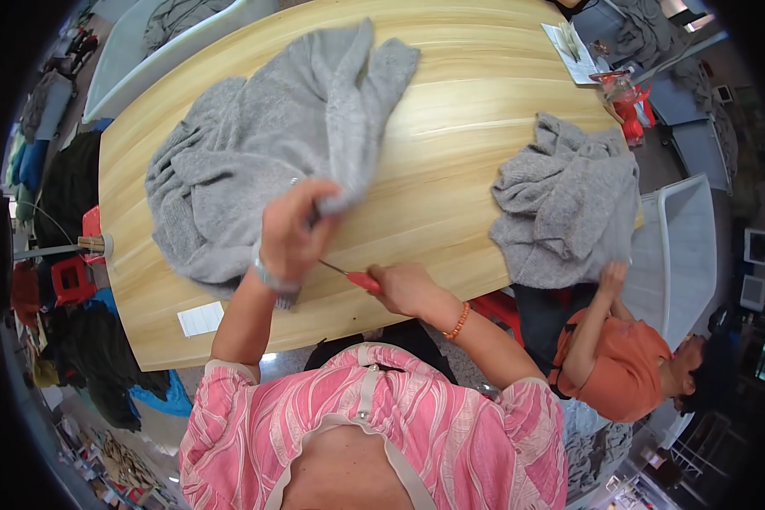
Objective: Trimming loose threads and inspecting grey sweaters at a quality control workbench.
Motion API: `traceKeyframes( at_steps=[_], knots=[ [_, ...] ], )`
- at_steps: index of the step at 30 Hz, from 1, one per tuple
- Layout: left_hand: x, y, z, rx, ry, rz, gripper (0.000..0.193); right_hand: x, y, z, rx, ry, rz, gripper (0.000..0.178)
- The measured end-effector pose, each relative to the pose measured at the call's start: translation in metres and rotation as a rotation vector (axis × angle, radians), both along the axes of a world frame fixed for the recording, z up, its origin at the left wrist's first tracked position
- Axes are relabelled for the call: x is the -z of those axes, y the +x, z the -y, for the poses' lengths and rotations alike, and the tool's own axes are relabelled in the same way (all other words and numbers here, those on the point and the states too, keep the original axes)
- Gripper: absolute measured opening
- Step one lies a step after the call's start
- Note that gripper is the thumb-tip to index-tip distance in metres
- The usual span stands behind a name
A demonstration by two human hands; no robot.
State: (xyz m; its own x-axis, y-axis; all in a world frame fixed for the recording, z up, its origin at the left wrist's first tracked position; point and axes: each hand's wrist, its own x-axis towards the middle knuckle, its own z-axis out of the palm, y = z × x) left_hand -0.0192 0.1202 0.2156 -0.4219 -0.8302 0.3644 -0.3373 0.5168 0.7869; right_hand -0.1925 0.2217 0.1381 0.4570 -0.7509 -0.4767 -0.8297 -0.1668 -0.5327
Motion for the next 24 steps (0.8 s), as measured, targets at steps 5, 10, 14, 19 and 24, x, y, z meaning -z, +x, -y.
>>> traceKeyframes(
  at_steps=[5, 10, 14, 19, 24],
  knots=[
    [-0.062, -0.042, -0.060, 0.557, -0.607, -0.292, 0.031, -0.026, -0.001, 0.011, 0.655, -0.063, 0.981, 0.041],
    [-0.048, -0.067, -0.077, 0.561, -0.730, -0.360, 0.023, -0.052, -0.004, 0.062, 0.893, -0.258, 0.784, 0.035],
    [-0.017, -0.087, -0.054, 0.485, -0.635, -0.289, 0.025, -0.073, -0.136, 0.084, 1.111, -0.434, 0.592, 0.032],
    [0.064, -0.069, -0.057, 0.210, -0.407, 0.079, 0.024, -0.094, -0.322, 0.074, 1.339, -0.613, 0.338, 0.029],
    [0.165, 0.047, -0.072, -0.444, -0.037, 0.504, 0.059, -0.002, -0.292, 0.025, 1.349, 0.008, 0.194, 0.026]
  ],
)
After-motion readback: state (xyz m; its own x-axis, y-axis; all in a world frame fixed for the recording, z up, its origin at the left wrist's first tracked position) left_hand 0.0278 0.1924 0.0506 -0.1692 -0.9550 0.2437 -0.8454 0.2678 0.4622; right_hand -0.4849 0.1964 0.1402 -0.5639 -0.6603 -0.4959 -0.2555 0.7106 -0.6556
